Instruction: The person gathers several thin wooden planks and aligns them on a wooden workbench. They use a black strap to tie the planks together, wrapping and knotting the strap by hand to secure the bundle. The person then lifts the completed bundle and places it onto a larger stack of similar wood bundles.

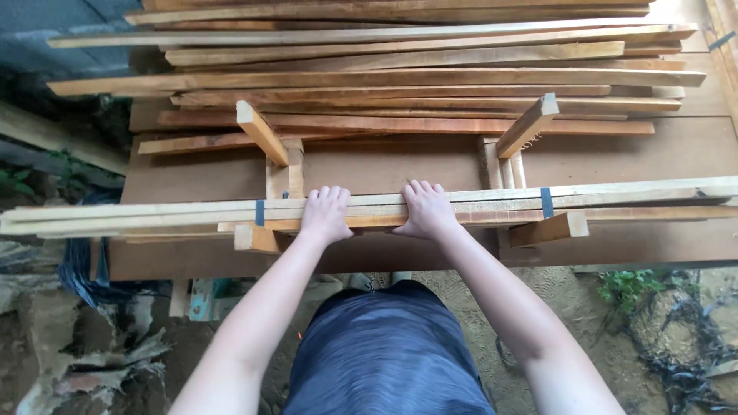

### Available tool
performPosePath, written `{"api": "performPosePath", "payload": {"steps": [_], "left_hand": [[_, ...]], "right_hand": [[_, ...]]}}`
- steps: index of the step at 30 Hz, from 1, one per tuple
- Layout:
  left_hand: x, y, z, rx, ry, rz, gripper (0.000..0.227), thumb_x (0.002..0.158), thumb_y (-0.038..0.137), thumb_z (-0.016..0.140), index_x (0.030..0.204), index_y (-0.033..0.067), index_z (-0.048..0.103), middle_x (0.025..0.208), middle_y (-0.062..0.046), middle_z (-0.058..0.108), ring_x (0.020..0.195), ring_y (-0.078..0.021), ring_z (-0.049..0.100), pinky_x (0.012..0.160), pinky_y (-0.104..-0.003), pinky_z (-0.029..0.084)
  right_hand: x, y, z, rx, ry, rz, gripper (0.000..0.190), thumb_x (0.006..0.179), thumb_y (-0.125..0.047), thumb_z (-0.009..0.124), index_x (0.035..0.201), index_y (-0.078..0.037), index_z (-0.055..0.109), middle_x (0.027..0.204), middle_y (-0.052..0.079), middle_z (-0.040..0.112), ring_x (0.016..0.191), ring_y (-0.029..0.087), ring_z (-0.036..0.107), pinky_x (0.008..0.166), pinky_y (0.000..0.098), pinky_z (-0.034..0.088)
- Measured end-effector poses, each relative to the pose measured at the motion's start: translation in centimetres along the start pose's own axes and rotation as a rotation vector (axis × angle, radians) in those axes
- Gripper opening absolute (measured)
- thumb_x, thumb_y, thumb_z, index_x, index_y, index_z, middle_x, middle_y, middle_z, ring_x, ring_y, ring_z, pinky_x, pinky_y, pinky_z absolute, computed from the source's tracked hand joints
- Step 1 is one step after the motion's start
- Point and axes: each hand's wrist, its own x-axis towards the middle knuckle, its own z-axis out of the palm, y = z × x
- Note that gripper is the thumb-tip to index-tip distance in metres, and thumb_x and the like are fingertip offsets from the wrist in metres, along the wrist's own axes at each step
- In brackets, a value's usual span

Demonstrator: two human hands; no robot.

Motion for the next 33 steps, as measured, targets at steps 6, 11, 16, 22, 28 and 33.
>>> {"api": "performPosePath", "payload": {"steps": [6, 11, 16, 22, 28, 33], "left_hand": [[0.0, -0.3, -0.4, -0.03, 0.069, 0.043, 0.076, 0.042, 0.043, 0.072, 0.112, 0.0163, 0.06, 0.104, -0.005, 0.063, 0.101, -0.0281, 0.063, 0.087, -0.045, 0.048], [-0.2, 0.1, -1.1, -0.03, 0.134, 0.033, 0.068, 0.041, 0.043, 0.072, 0.101, 0.0153, 0.061, 0.098, -0.005, 0.064, 0.098, -0.028, 0.063, 0.084, -0.045, 0.049], [-0.9, 0.4, -1.1, -0.056, 0.17, 0.015, 0.067, 0.04, 0.043, 0.072, 0.101, 0.0164, 0.062, 0.097, -0.004, 0.064, 0.097, -0.0273, 0.062, 0.085, -0.044, 0.049], [-0.4, 0.2, -1.2, -0.103, 0.149, 0.019, 0.07, 0.039, 0.042, 0.075, 0.103, 0.0174, 0.062, 0.099, -0.004, 0.063, 0.098, -0.0278, 0.063, 0.086, -0.045, 0.049], [0.7, -0.4, -2.9, -0.141, -0.107, 0.003, 0.081, 0.048, 0.056, 0.081, 0.115, 0.015, 0.06, 0.112, -0.007, 0.063, 0.11, -0.0291, 0.061, 0.094, -0.046, 0.048], [2.1, -0.8, -4.2, -0.159, -0.306, 0.055, 0.087, 0.051, 0.067, 0.085, 0.116, 0.0127, 0.065, 0.116, -0.008, 0.069, 0.115, -0.0298, 0.063, 0.097, -0.045, 0.048]], "right_hand": [[-0.1, -1.0, -1.2, 0.009, 0.015, 0.03, 0.092, 0.049, -0.08, 0.074, 0.115, -0.018, 0.06, 0.108, 0.002, 0.059, 0.112, 0.023, 0.061, 0.093, 0.0397, 0.047], [-0.1, -1.1, -1.7, 0.007, 0.033, 0.014, 0.095, 0.048, -0.084, 0.072, 0.115, -0.018, 0.06, 0.107, 0.001, 0.058, 0.111, 0.023, 0.061, 0.092, 0.0392, 0.047], [-0.2, -0.4, -0.4, 0.061, 0.064, -0.029, 0.092, 0.05, -0.083, 0.073, 0.113, -0.017, 0.062, 0.105, 0.002, 0.06, 0.109, 0.024, 0.062, 0.09, 0.0402, 0.048], [-1.0, -0.4, -2.5, 0.039, 0.124, -0.032, 0.09, 0.051, -0.078, 0.074, 0.117, -0.018, 0.064, 0.105, 0.003, 0.063, 0.109, 0.022, 0.063, 0.092, 0.039, 0.049], [-4.0, 3.8, -7.8, 0.096, 0.01, -0.149, 0.094, 0.062, -0.069, 0.079, 0.139, -0.018, 0.056, 0.126, 0.006, 0.065, 0.126, 0.026, 0.058, 0.109, 0.0422, 0.042], [-5.1, 11.2, -1.8, 0.118, 0.054, -0.094, 0.094, 0.05, -0.062, 0.087, 0.127, -0.017, 0.06, 0.109, 0.007, 0.071, 0.107, 0.028, 0.069, 0.1, 0.0438, 0.05]]}}
